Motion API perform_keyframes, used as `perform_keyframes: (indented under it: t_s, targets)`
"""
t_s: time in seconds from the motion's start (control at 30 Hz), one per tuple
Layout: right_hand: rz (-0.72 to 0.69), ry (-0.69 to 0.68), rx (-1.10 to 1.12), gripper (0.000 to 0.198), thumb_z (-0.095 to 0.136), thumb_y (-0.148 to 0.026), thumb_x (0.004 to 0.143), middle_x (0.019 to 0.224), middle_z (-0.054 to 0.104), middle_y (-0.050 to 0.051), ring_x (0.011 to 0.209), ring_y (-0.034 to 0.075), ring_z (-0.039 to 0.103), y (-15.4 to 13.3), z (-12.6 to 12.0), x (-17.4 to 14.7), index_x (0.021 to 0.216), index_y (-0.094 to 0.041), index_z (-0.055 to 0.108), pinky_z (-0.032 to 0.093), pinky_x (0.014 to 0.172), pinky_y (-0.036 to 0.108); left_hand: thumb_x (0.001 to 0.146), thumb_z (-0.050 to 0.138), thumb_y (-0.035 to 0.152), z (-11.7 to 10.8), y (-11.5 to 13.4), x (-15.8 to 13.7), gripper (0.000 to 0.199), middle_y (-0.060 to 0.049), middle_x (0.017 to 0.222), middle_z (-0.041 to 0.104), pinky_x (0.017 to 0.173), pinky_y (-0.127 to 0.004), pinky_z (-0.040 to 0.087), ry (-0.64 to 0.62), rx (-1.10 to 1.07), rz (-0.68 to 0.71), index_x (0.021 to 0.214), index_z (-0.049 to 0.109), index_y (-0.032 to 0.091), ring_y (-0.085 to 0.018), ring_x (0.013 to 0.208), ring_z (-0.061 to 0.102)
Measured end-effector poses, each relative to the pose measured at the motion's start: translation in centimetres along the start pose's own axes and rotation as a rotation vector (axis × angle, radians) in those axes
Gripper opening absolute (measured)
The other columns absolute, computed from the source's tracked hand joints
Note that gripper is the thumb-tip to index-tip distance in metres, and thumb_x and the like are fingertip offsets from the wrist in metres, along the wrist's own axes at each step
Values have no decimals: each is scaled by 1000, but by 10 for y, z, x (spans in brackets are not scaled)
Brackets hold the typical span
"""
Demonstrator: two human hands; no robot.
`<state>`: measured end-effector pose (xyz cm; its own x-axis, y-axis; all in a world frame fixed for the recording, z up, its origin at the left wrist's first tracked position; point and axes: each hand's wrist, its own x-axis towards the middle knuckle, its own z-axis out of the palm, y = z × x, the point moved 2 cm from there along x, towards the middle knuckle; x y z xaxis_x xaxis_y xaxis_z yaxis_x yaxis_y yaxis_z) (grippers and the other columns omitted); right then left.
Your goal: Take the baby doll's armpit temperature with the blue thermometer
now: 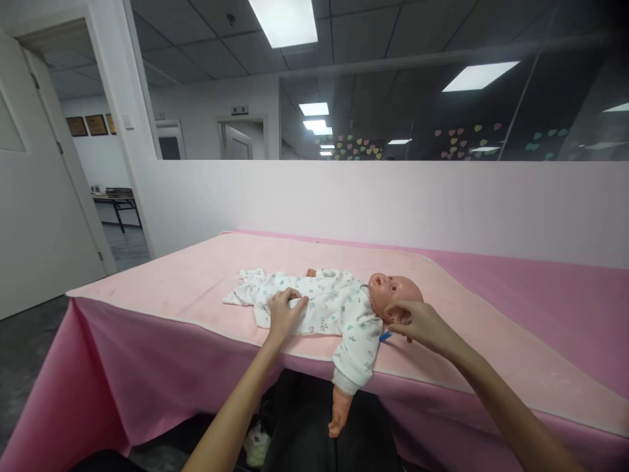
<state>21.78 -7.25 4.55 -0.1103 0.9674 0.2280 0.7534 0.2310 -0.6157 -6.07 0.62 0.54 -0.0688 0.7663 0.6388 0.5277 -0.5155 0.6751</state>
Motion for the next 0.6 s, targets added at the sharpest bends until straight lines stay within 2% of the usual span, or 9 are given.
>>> perform_keyframes:
  t_s: [0.1, 0.17, 0.23, 0.33, 0.4, 0.5, 0.6]
  targets:
    - [-12, 77, 13, 31, 59, -43, 67, 59, 61, 1, 47, 14, 56, 3, 8, 5, 83, -17, 62, 45, 50, 26, 71, 57, 33, 0, 0, 0, 14, 1, 72, 62, 75, -31, 37, 1, -8, 4, 65, 54, 20, -17, 79, 55]
    - [-33, 147, 16, 33, 52, -48, 73, 53, 59, 1, 47, 14, 55, 3, 14, 5, 71, -16, 61, 45, 53, 27, 70, 57, 32, 0, -1, 0, 14, 1, 72, 62, 75, -31, 37, 8, -13, 5, 65, 54, 20, -17, 78, 55]
    - [-46, 218, 5, 44, 43, -52, 78, 50, 57, 3, 48, 15, 54, 3, 19, 0, 56, -17, 57, 43, 53, 27, 70, 57, 32, 0, -1, 0, 14, 1, 71, 62, 75, -31, 37, 11, -14, 6, 64, 54, 20, -17, 77, 55]
    - [-18, 258, 14, 52, 38, -55, 80, 53, 60, 5, 51, 16, 55, 8, 24, -9, 50, -17, 56, 43, 57, 27, 70, 58, 32, -1, -2, -1, 14, 1, 69, 62, 75, -32, 37, 10, -13, 6, 64, 54, 20, -17, 75, 56]
    - [46, 211, 66, 55, 37, -58, 79, 51, 59, 5, 49, 15, 54, 17, 30, -13, 50, -16, 57, 44, 58, 27, 70, 58, 32, -1, -1, -2, 14, 1, 70, 62, 76, -32, 37, 8, -7, 7, 64, 54, 20, -17, 75, 56]
    - [171, 24, 201, 60, 30, -62, 80, 44, 54, 3, 40, 14, 51, 31, 38, -12, 53, -15, 57, 42, 45, 26, 71, 57, 32, 0, -1, -3, 14, 1, 71, 62, 77, -32, 36, 3, -1, 10, 64, 54, 20, -17, 76, 56]
    - [162, -201, 267, 59, 32, -60, 80, 48, 57, 4, 39, 14, 53, 24, 28, -3, 57, -13, 58, 43, 40, 24, 71, 57, 32, 0, -1, -3, 14, 1, 71, 62, 77, -32, 37, 6, -3, 17, 64, 54, 20, -17, 76, 56]
